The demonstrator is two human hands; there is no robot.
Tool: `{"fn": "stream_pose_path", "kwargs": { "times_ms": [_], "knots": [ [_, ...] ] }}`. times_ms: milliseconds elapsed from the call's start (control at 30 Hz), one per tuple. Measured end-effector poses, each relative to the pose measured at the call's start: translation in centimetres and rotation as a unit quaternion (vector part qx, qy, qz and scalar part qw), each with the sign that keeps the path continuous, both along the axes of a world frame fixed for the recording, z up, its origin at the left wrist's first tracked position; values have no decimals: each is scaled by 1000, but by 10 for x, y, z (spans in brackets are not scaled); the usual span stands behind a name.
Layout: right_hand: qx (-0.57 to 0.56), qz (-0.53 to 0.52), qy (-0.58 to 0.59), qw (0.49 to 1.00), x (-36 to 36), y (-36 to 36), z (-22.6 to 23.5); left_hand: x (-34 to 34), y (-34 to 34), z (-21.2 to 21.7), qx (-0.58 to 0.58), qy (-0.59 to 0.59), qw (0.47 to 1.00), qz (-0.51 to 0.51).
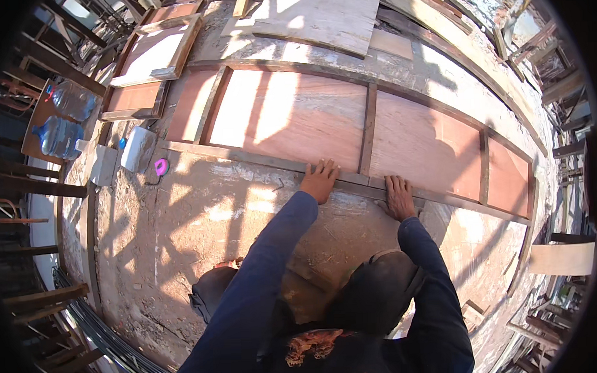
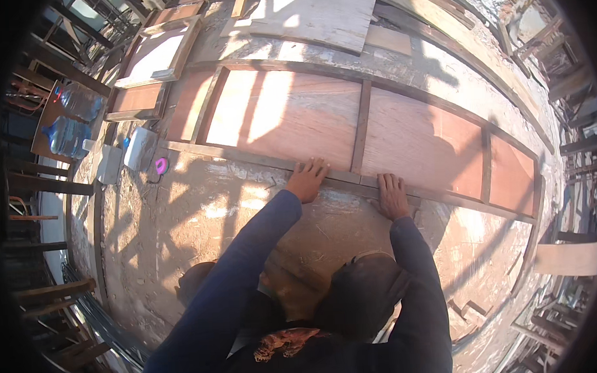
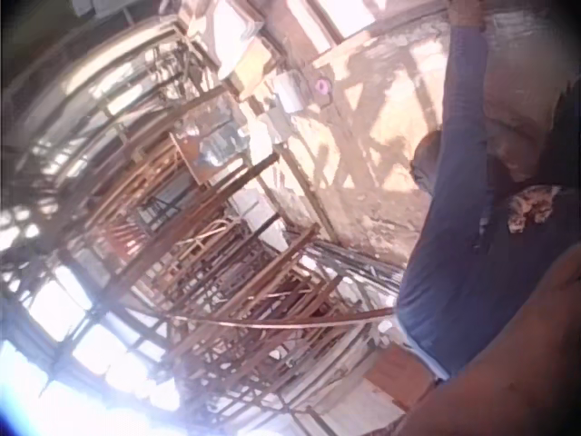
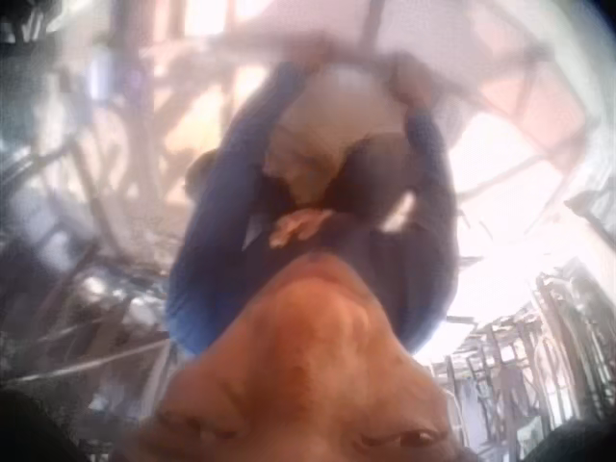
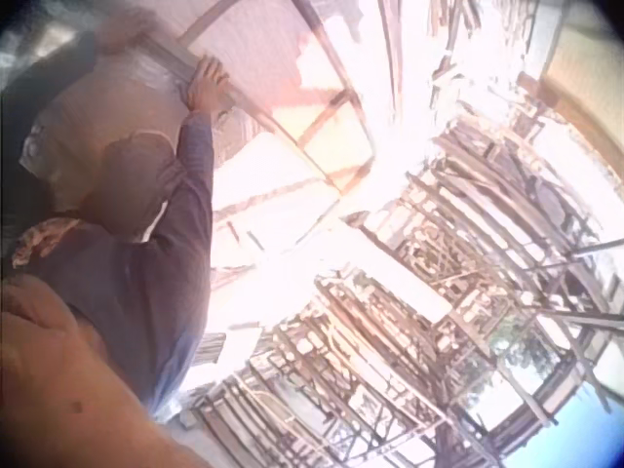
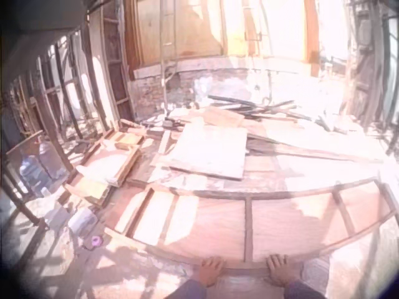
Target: The person aligns wooden slats on a concrete floor to form a frame and hammers nails into the wood to join the pieces together.
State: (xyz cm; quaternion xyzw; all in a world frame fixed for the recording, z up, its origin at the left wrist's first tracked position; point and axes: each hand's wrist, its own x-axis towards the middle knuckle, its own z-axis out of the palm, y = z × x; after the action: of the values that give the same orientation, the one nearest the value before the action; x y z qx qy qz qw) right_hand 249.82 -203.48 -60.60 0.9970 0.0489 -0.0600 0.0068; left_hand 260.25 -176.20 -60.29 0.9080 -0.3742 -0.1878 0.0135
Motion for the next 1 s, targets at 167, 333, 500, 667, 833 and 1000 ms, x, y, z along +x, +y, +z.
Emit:
{"fn": "stream_pose_path", "kwargs": {
  "times_ms": [167,333,500,667,833,1000],
  "knots": [
    [75,-84,-50,992,-48,23,40,29,16,17,4,10,1000,8],
    [172,-227,96,954,-208,14,38,-7,51,28,-157,108,982,1],
    [298,-545,283,731,-385,77,145,-67,168,115,30,297,945,132],
    [329,-634,277,642,-479,171,276,-132,167,297,33,332,939,88],
    [550,-607,206,536,-461,218,343,-182,160,419,-23,389,921,17],
    [629,-596,254,429,-417,231,408,-199,116,522,-25,443,896,-9]
  ]
}}
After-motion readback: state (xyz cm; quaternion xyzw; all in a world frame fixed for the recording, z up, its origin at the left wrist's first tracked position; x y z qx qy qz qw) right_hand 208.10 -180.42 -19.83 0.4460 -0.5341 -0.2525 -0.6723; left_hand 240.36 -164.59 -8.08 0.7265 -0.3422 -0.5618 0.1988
